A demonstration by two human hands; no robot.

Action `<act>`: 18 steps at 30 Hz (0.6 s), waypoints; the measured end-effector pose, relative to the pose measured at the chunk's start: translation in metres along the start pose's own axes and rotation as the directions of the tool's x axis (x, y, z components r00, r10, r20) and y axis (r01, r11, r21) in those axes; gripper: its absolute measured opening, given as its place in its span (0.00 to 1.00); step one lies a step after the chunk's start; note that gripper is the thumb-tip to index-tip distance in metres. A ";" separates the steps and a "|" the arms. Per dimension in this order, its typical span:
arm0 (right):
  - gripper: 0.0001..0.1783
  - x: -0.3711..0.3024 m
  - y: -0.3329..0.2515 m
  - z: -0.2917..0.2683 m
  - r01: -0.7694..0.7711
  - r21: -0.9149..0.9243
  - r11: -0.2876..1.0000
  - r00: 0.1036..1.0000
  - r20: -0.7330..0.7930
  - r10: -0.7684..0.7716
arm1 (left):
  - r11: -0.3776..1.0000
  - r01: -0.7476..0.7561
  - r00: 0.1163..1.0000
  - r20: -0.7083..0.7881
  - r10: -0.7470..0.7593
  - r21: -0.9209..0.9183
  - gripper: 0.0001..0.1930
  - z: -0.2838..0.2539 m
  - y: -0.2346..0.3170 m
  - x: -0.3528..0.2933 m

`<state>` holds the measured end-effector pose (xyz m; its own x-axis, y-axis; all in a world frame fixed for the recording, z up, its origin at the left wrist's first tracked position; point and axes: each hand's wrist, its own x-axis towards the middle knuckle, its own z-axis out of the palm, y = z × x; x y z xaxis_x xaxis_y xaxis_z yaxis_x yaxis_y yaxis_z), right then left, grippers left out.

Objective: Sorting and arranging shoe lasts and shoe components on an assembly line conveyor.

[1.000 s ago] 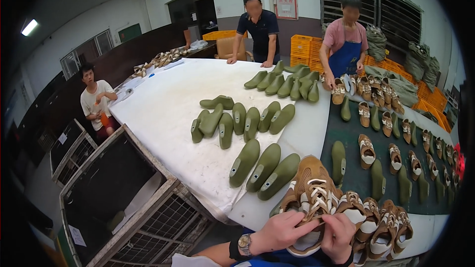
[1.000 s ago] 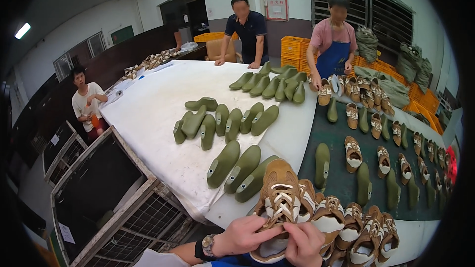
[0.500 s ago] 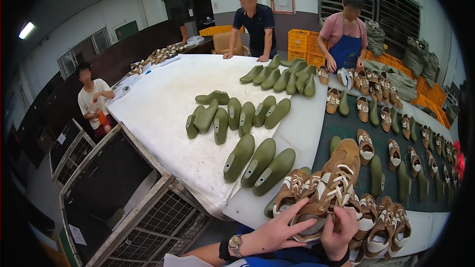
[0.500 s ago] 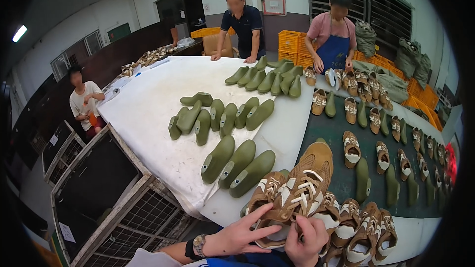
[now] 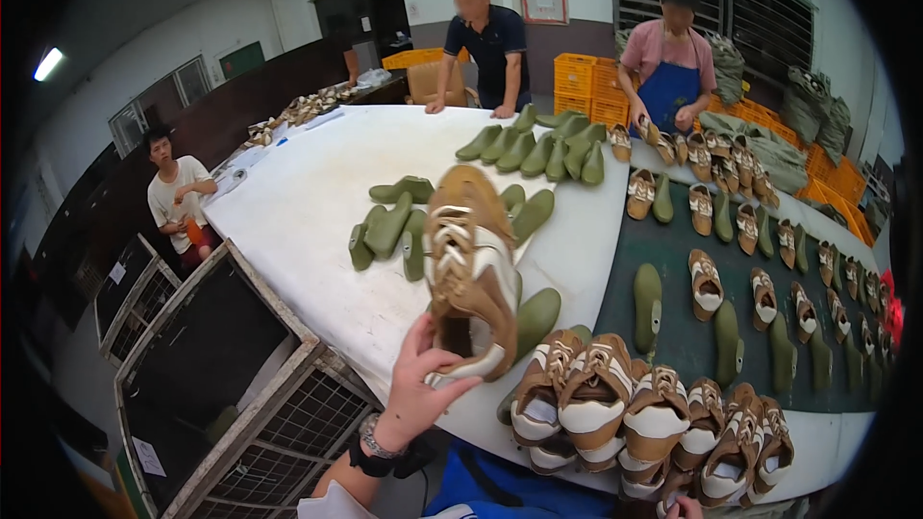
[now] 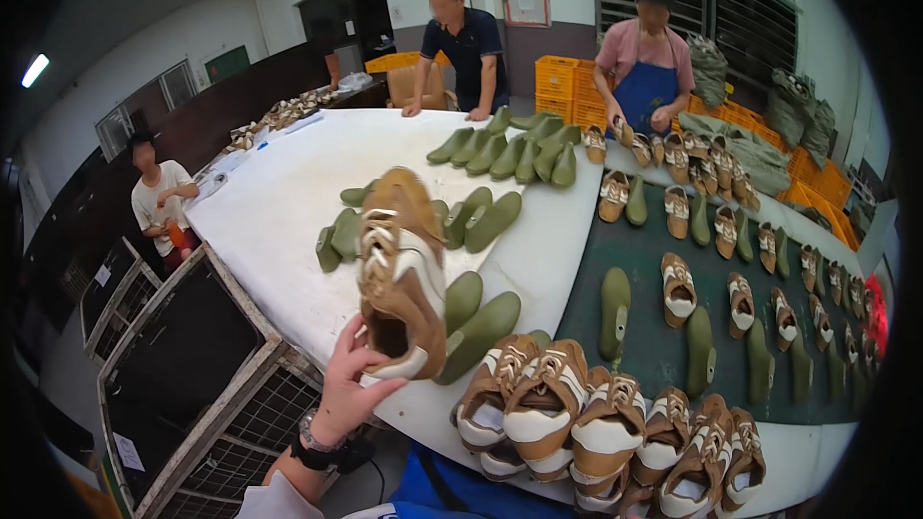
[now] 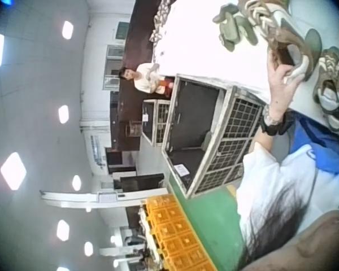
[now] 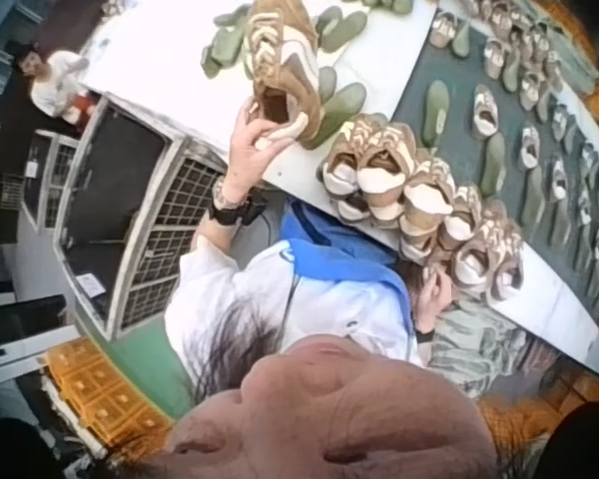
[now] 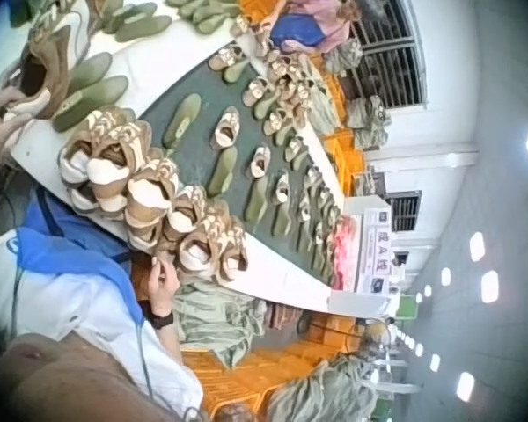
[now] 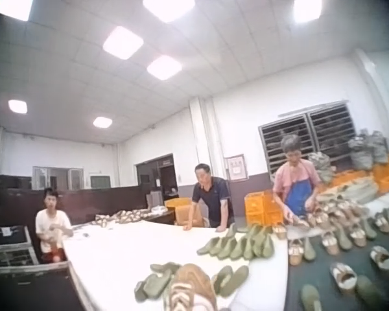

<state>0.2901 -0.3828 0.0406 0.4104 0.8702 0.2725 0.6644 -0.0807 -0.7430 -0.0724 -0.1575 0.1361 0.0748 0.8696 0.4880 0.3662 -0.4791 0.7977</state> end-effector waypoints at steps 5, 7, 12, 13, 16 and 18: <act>0.07 -0.054 0.065 0.002 0.088 -0.397 0.913 0.995 -0.014 -0.102 | 0.994 -0.063 0.995 0.082 0.056 0.084 0.13 0.012 -0.012 0.010; 0.07 -0.054 0.061 0.003 -0.011 -0.332 0.943 0.987 -0.157 -0.043 | 0.978 -0.078 0.991 0.125 0.054 0.194 0.14 0.029 -0.007 0.024; 0.04 -0.031 0.063 0.006 -0.083 -0.084 0.993 0.968 -0.244 0.060 | 0.982 0.030 0.993 0.111 -0.051 0.187 0.15 0.023 -0.019 0.026; 0.04 -0.025 0.061 0.003 -0.056 -0.080 0.995 0.963 -0.266 0.033 | 0.990 -0.037 0.993 0.118 0.021 0.136 0.15 0.024 -0.022 0.031; 0.03 -0.034 0.079 -0.011 -0.194 -0.001 0.981 0.874 -0.454 0.172 | 0.996 -0.069 0.971 0.232 0.056 0.048 0.13 0.054 -0.020 0.062; 0.03 -0.063 0.121 -0.026 -0.280 0.008 0.960 0.798 -0.554 0.237 | 0.983 -0.133 0.925 0.373 0.078 0.125 0.13 0.085 -0.005 0.092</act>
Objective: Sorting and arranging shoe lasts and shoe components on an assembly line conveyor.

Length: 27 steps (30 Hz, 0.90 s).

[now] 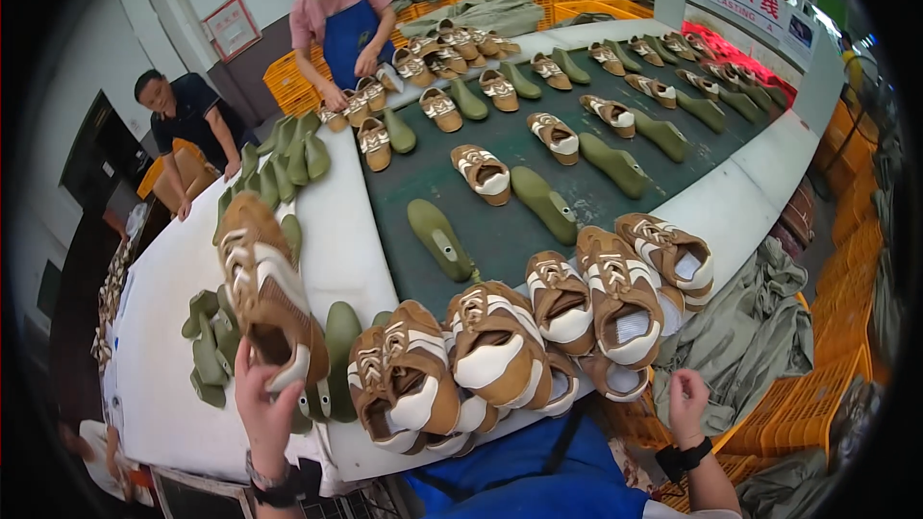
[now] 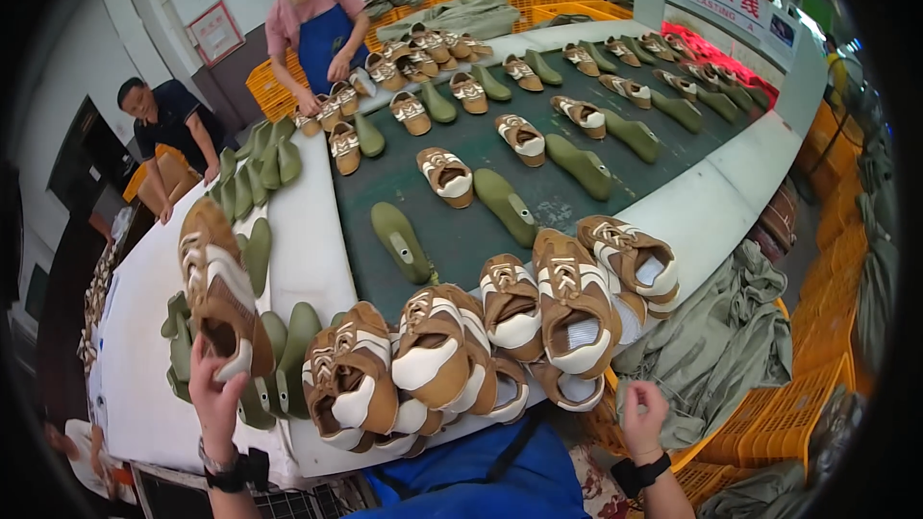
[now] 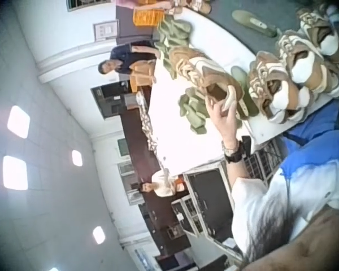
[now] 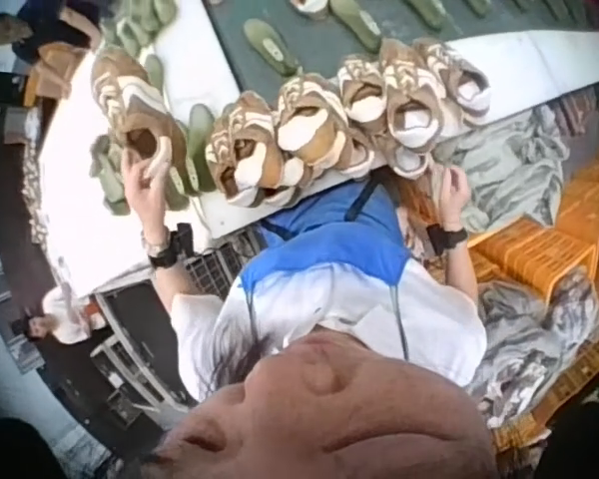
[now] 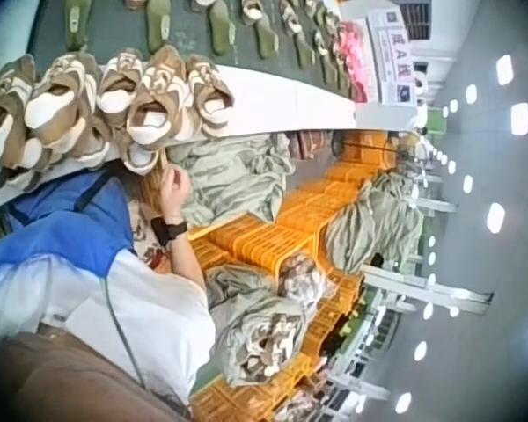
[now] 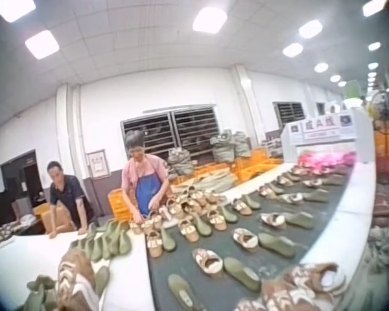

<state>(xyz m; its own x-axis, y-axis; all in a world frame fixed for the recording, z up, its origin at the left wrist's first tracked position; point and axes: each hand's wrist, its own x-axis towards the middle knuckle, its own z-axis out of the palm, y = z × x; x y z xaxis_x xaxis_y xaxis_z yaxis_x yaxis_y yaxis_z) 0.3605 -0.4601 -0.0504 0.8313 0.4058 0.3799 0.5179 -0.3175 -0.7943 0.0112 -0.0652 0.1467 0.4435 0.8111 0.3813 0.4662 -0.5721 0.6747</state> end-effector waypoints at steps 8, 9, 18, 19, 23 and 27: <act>0.21 -0.045 0.104 0.028 -0.192 -0.441 0.877 0.965 0.080 0.252 | 0.973 -0.171 0.893 0.442 0.088 0.152 0.17 0.123 -0.043 0.173; 0.24 -0.050 0.112 0.036 -0.184 -0.488 0.853 0.946 0.148 0.288 | 0.973 -0.108 0.861 0.509 -0.012 0.205 0.19 0.143 -0.045 0.189; 0.17 -0.045 0.137 0.061 -0.270 -0.738 0.618 0.909 0.016 0.416 | 0.910 -0.191 0.951 0.298 0.080 0.368 0.23 0.301 -0.206 0.271; 0.16 -0.046 0.141 0.059 -0.257 -0.739 0.622 0.905 0.041 0.424 | 0.903 -0.079 0.940 0.333 -0.074 0.422 0.21 0.312 -0.211 0.269; 0.15 -0.051 0.148 0.060 -0.340 -0.716 0.609 0.881 -0.016 0.473 | 0.881 -0.147 0.941 0.338 -0.016 0.450 0.21 0.328 -0.205 0.273; 0.15 -0.052 0.156 0.059 -0.304 -0.714 0.631 0.902 -0.004 0.431 | 0.907 -0.412 0.833 0.441 0.335 0.089 0.23 0.330 -0.133 0.264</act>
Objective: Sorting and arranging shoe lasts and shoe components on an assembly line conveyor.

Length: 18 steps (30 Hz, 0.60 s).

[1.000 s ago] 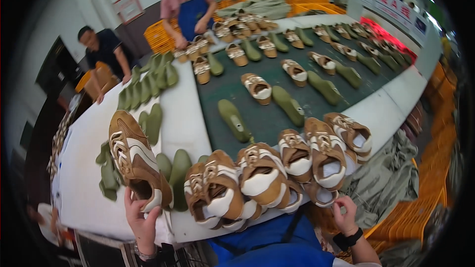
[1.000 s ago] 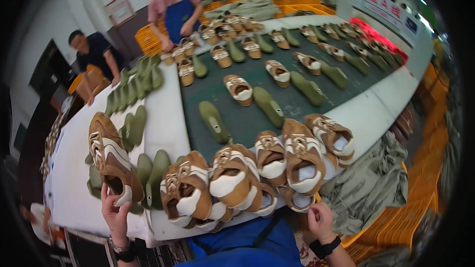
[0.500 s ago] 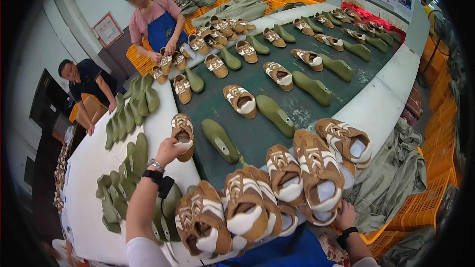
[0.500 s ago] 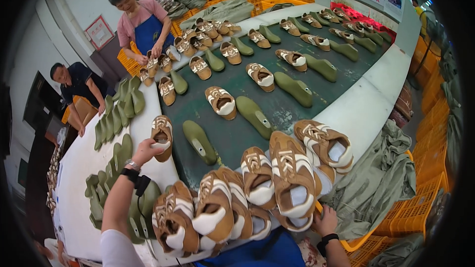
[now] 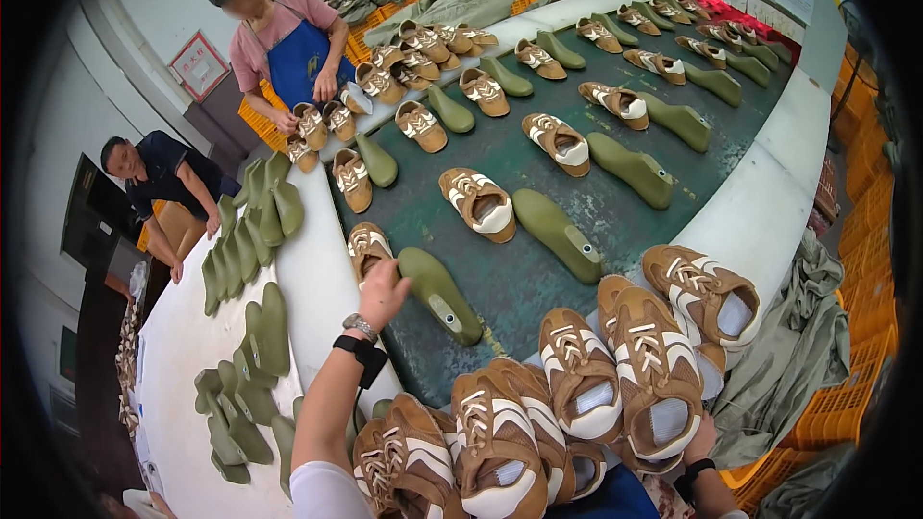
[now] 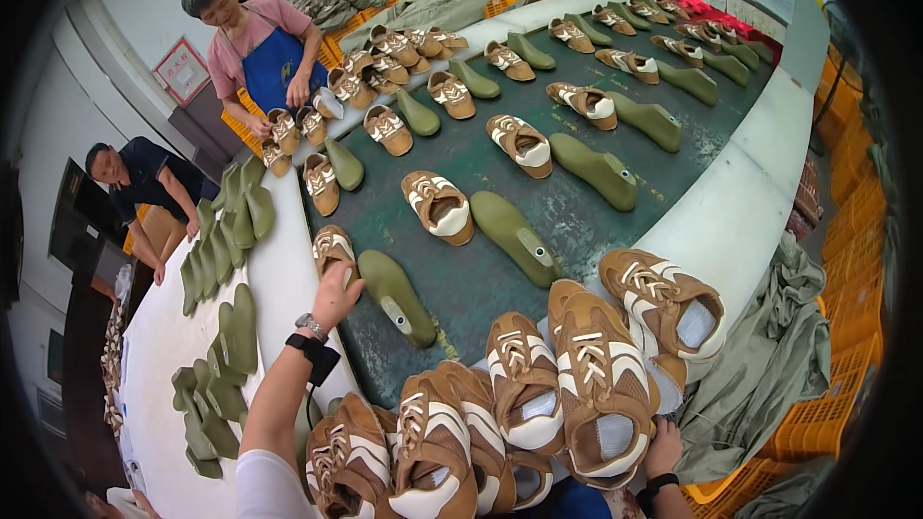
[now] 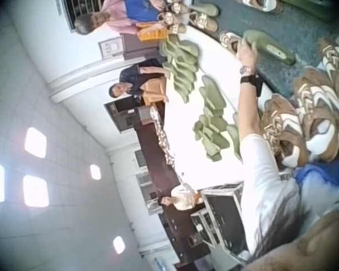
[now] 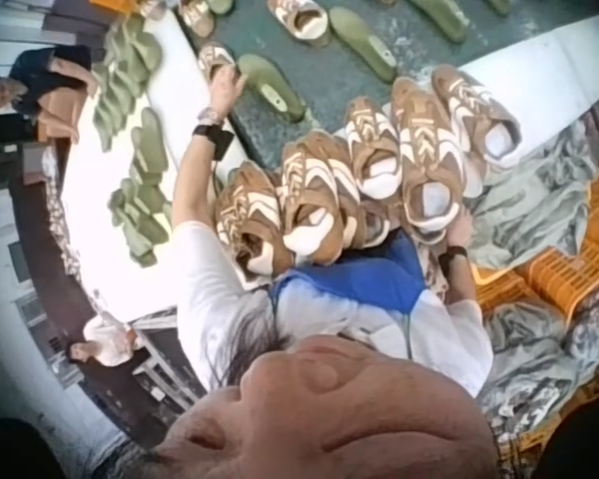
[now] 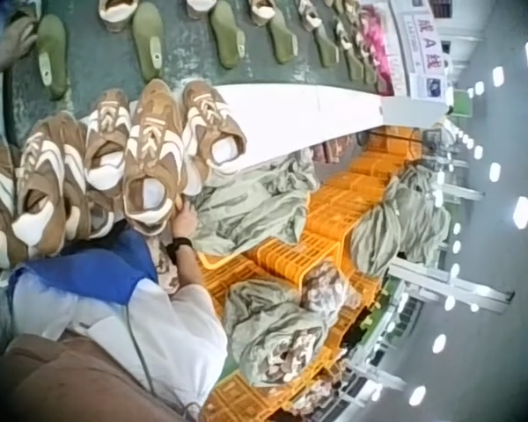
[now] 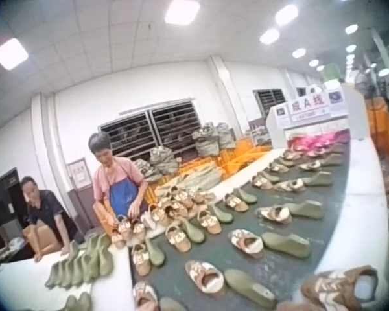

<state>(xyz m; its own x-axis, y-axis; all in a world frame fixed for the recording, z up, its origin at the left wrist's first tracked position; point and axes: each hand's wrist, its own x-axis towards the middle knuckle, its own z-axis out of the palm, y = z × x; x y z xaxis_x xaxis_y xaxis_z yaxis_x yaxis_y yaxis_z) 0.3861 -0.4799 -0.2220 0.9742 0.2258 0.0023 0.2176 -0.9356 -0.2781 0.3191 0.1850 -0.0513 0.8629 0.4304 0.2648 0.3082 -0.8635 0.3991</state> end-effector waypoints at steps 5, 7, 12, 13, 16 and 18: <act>0.17 0.000 -0.019 -0.014 0.034 -0.025 0.999 0.999 -0.010 -0.034 | 0.978 -0.066 0.891 0.452 -0.031 0.197 0.33 0.017 0.073 -0.023; 0.18 0.001 -0.021 -0.013 0.041 -0.014 0.999 0.999 0.013 -0.041 | 0.979 -0.035 0.888 0.456 -0.061 0.199 0.34 0.019 0.062 -0.026; 0.19 -0.006 -0.015 -0.012 0.070 -0.058 0.996 0.998 0.009 -0.070 | 0.973 -0.115 0.853 0.522 -0.005 0.198 0.34 -0.021 0.082 -0.041; 0.15 -0.008 -0.020 -0.017 0.074 -0.041 0.996 0.997 -0.006 -0.074 | 0.988 -0.096 0.882 0.471 0.029 0.120 0.33 -0.044 0.088 -0.053; 0.14 -0.009 -0.019 -0.021 0.071 -0.024 0.997 0.997 0.003 -0.071 | 0.997 -0.081 0.941 0.329 0.078 -0.003 0.28 -0.127 0.119 -0.109; 0.17 -0.009 -0.018 -0.023 0.069 -0.007 0.998 0.997 0.039 -0.069 | 1.000 -0.019 0.966 0.259 0.015 0.016 0.27 -0.174 0.109 -0.169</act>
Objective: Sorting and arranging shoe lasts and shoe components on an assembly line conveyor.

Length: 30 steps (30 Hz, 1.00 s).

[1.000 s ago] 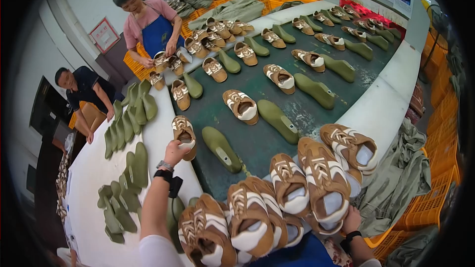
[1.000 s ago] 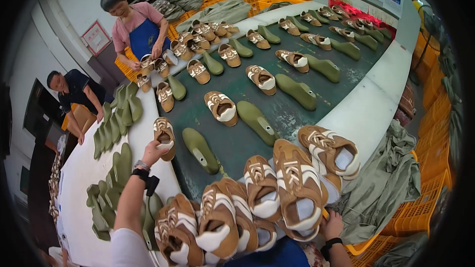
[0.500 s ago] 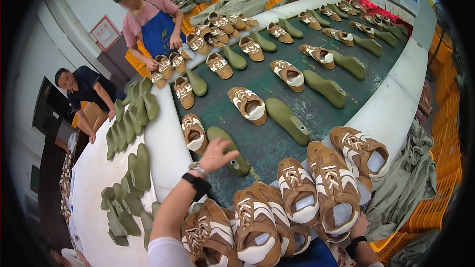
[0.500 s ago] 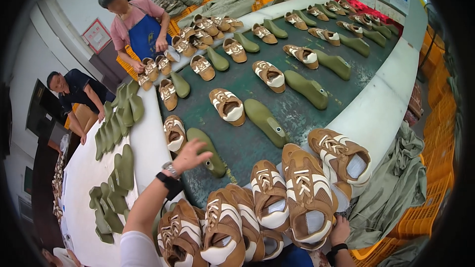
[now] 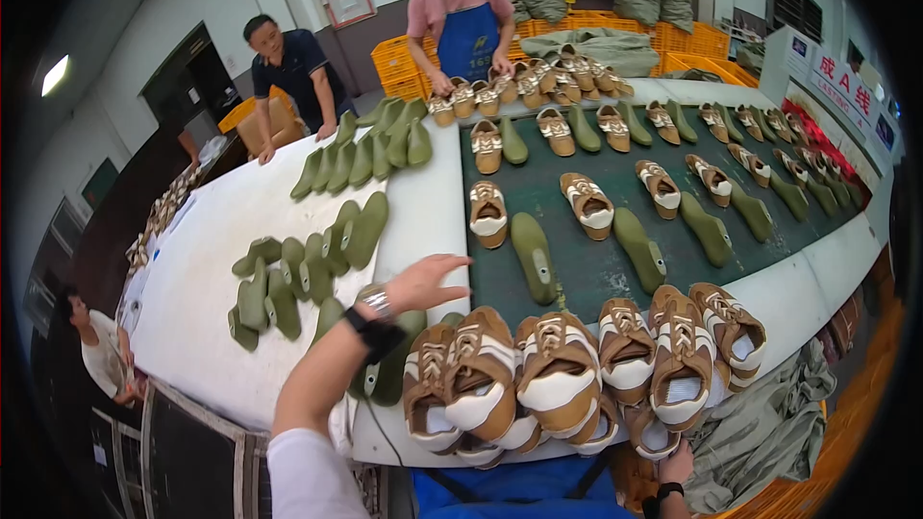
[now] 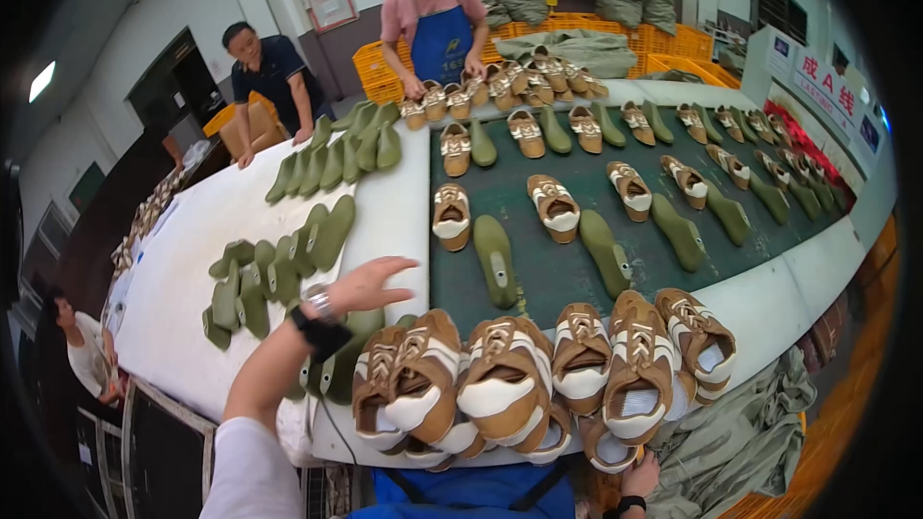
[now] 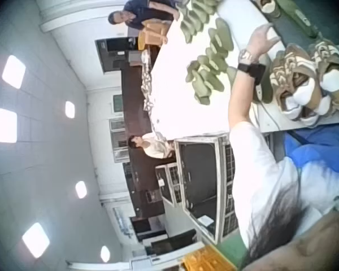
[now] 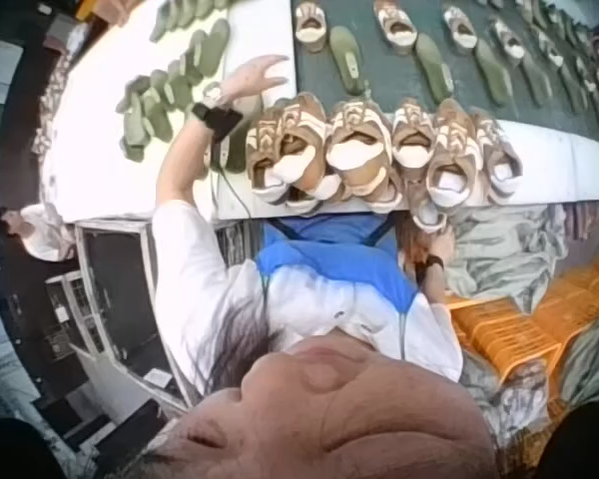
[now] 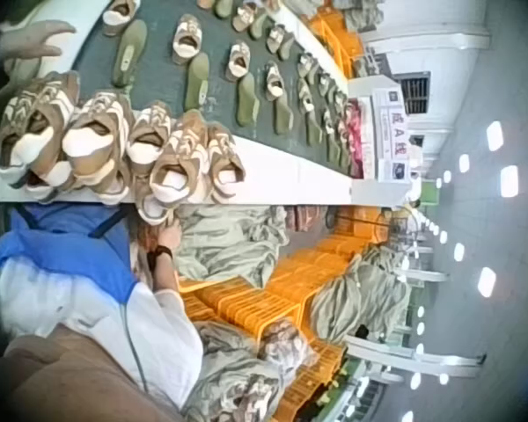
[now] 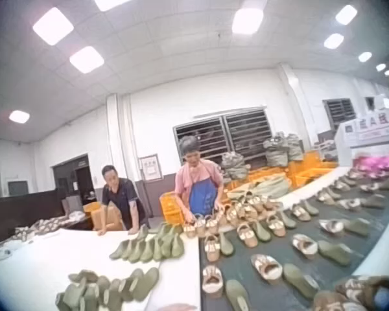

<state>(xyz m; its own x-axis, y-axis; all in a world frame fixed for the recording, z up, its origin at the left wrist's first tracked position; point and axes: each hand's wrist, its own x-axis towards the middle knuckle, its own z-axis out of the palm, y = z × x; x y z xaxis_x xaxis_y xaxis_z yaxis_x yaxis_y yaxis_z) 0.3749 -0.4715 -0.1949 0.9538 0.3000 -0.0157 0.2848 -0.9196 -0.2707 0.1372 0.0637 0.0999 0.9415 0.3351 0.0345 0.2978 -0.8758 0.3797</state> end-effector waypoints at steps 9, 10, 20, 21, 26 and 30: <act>0.19 0.008 0.000 0.006 -0.043 0.053 0.998 0.998 0.057 0.040 | 0.804 0.594 0.755 -0.345 -0.558 0.001 0.41 0.060 -0.056 -0.261; 0.19 0.010 0.002 0.007 -0.082 0.072 0.994 0.995 0.066 0.078 | 0.803 0.595 0.757 -0.348 -0.553 0.019 0.43 0.074 -0.047 -0.254; 0.21 0.008 0.000 0.008 -0.142 0.003 0.990 0.985 0.099 0.141 | 0.754 0.626 0.526 -0.606 -0.596 -0.198 0.22 0.121 -0.047 -0.155; 0.22 0.007 -0.001 0.008 -0.146 0.009 0.989 0.984 0.105 0.145 | 0.741 0.629 0.525 -0.574 -0.628 -0.235 0.22 0.117 -0.056 -0.142; 0.23 0.011 0.000 0.016 -0.125 0.043 0.991 0.989 0.082 0.121 | 0.662 0.690 0.531 -0.417 -0.738 -0.293 0.28 0.100 -0.107 -0.083; 0.21 0.009 -0.002 0.015 -0.063 0.060 0.996 0.996 0.066 0.059 | 0.707 0.679 0.636 -0.322 -0.702 -0.200 0.40 0.090 -0.113 -0.084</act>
<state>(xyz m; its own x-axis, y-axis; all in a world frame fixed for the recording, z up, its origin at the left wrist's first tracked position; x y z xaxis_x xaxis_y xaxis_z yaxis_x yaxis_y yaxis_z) 0.3811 -0.4628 -0.2091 0.9607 0.2609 -0.0953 0.2174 -0.9198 -0.3267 0.0383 0.1035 -0.0290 0.3387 0.9394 0.0535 0.8178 -0.3220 0.4770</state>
